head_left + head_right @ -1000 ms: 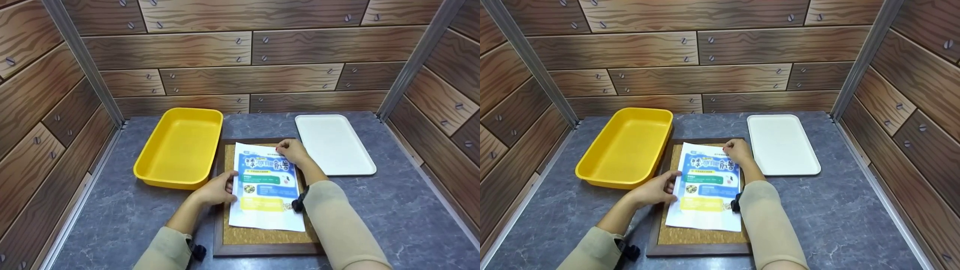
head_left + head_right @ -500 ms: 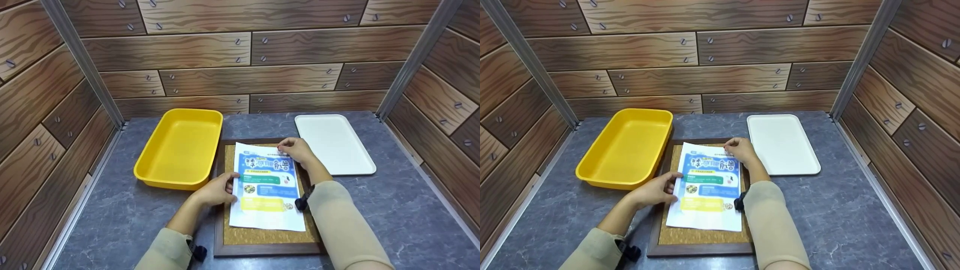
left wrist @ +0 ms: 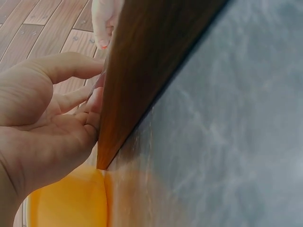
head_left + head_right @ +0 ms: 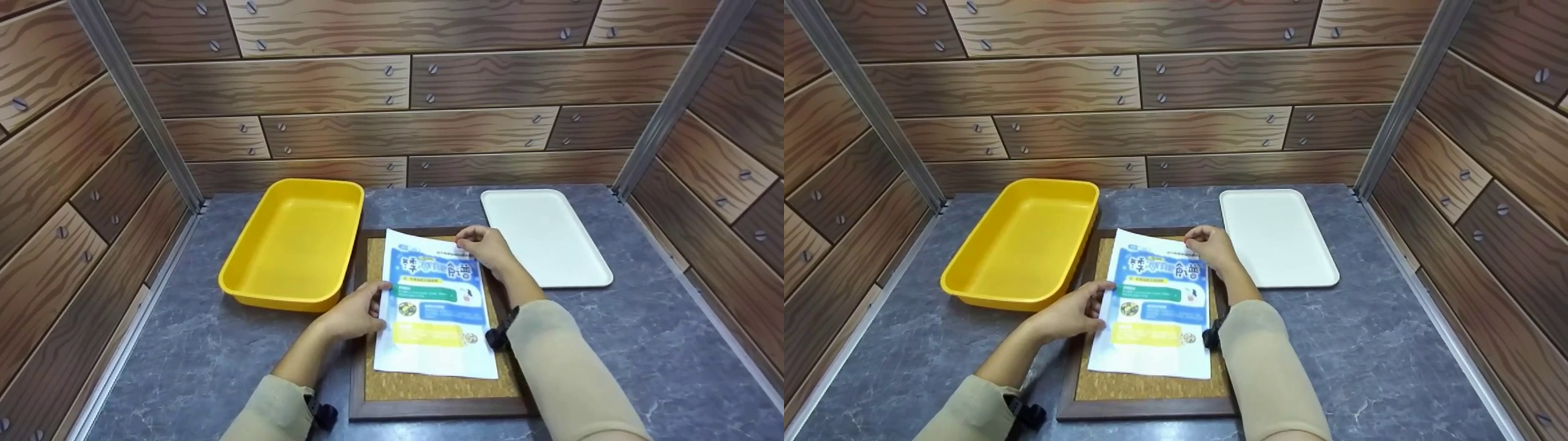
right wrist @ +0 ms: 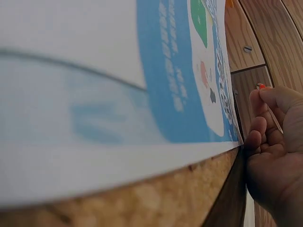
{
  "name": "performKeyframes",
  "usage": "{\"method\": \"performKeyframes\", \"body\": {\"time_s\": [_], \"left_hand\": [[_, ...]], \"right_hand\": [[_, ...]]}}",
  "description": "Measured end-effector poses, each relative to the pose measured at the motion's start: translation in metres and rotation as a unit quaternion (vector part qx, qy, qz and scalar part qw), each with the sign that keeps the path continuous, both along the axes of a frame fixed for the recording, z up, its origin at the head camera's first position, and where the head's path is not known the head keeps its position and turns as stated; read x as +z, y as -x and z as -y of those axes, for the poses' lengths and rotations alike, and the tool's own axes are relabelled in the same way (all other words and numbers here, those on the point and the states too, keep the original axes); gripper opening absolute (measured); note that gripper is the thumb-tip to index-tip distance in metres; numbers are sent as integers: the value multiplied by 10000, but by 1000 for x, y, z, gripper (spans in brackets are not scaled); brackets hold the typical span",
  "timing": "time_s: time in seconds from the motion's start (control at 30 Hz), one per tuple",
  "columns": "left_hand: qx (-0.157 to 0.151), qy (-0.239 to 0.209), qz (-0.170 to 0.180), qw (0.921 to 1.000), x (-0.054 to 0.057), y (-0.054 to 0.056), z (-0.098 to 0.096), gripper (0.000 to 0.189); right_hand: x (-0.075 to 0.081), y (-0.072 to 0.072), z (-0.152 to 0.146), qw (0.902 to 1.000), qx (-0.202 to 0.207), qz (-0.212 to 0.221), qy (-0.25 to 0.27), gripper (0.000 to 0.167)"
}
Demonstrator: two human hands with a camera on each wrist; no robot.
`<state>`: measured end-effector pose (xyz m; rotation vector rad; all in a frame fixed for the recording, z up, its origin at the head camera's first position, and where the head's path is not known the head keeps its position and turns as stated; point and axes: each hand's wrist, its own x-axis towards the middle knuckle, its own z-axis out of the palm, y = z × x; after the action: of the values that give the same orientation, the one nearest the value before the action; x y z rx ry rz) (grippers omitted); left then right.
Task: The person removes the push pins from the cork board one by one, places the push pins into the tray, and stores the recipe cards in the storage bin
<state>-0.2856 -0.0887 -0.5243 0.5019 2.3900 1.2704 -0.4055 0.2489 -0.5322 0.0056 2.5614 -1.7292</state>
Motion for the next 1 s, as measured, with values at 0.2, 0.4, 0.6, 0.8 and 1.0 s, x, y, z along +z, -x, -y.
{"method": "performKeyframes", "body": {"time_s": [0.2, 0.4, 0.6, 0.8, 1.0], "left_hand": [[-2, 19, -551, 9985, 2, -4, -4, 78], [155, 114, -937, 9954, 8, -6, -2, 76], [337, 128, -1098, 9933, 16, -6, 5, 73], [421, -180, -1086, 9930, 21, -7, 14, 73], [764, -240, -1212, 9894, 28, -7, 23, 68]], "right_hand": [[-1, -4, -5, 9965, -220, -30, 806, 15], [0, -9, -8, 9869, -168, -255, 1586, 13], [4, -12, -13, 9839, -246, -365, 1732, 13], [7, -13, -18, 9765, -461, -299, 2084, 10], [11, -17, -21, 9640, -664, -323, 2556, 3]]}}
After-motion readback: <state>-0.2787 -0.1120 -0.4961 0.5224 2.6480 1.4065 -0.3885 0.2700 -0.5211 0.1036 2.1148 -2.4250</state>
